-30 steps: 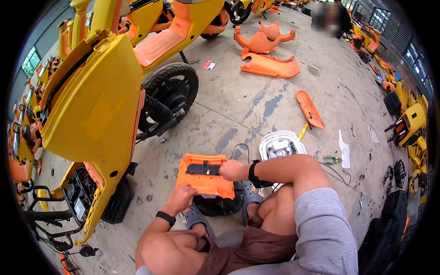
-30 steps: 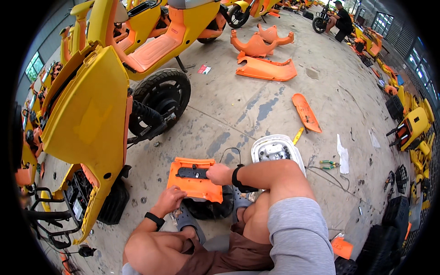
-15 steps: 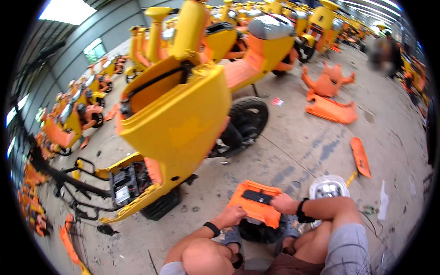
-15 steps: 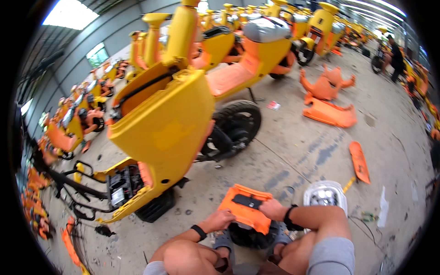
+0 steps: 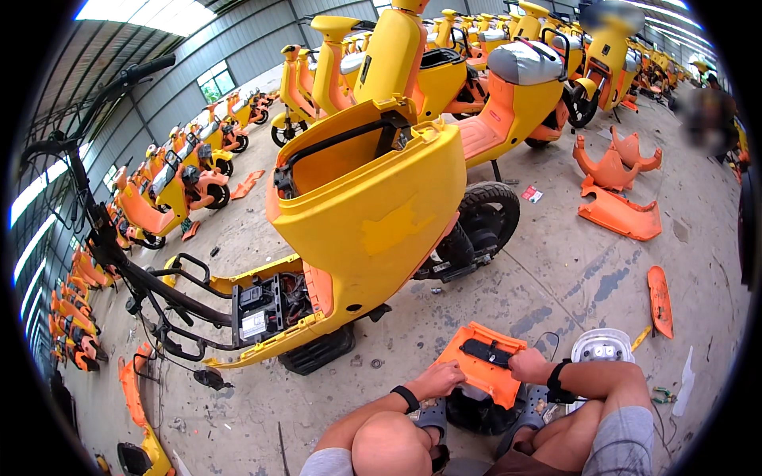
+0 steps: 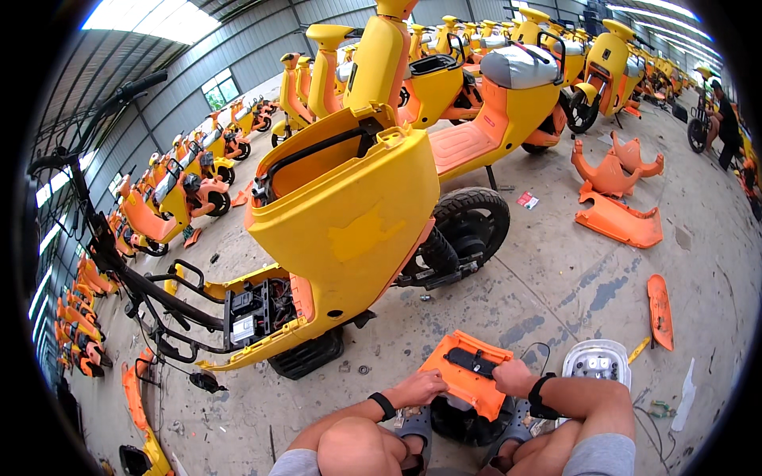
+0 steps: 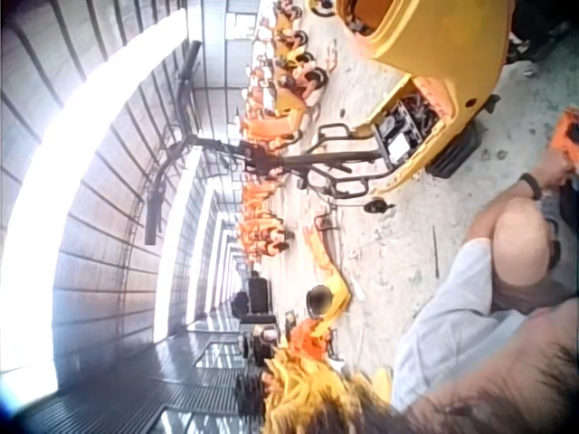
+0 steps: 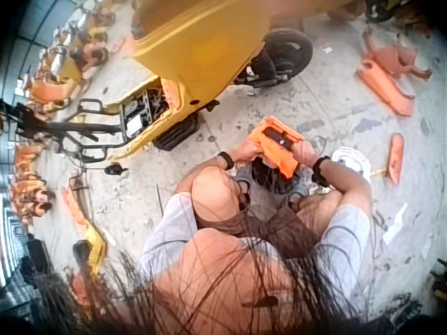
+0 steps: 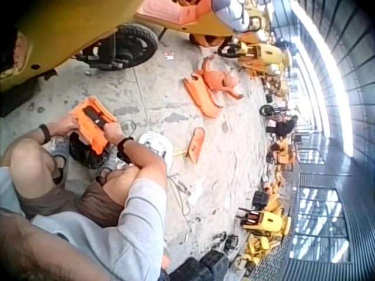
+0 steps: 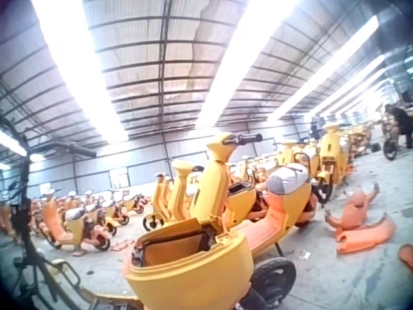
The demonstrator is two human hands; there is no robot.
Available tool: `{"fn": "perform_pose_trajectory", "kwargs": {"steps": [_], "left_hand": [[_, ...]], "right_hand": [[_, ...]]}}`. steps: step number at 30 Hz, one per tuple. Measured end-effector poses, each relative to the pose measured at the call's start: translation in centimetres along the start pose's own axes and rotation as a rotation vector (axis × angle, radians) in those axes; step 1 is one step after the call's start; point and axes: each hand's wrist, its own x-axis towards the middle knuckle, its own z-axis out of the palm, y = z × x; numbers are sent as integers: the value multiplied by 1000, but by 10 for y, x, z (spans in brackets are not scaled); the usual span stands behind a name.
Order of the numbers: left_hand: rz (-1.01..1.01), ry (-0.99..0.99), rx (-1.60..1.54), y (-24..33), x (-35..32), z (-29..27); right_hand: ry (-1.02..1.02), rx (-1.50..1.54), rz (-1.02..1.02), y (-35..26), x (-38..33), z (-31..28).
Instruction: The person organizes various small fasteners and hardware into a white tray before using a drill to secure an orange plastic panel to a scooter chassis.
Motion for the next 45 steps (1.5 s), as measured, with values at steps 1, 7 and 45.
{"fn": "perform_pose_trajectory", "kwargs": {"steps": [1, 7, 45], "left_hand": [[-22, -29, 40, -8, -2, -3], [19, 5, -41, -5, 8, 4], [18, 39, -84, 36, 38, 23]], "right_hand": [[11, 13, 1, -5, -1, -7], [55, 95, 101, 12, -4, 11], [-38, 53, 46, 21, -44, 6]]}}
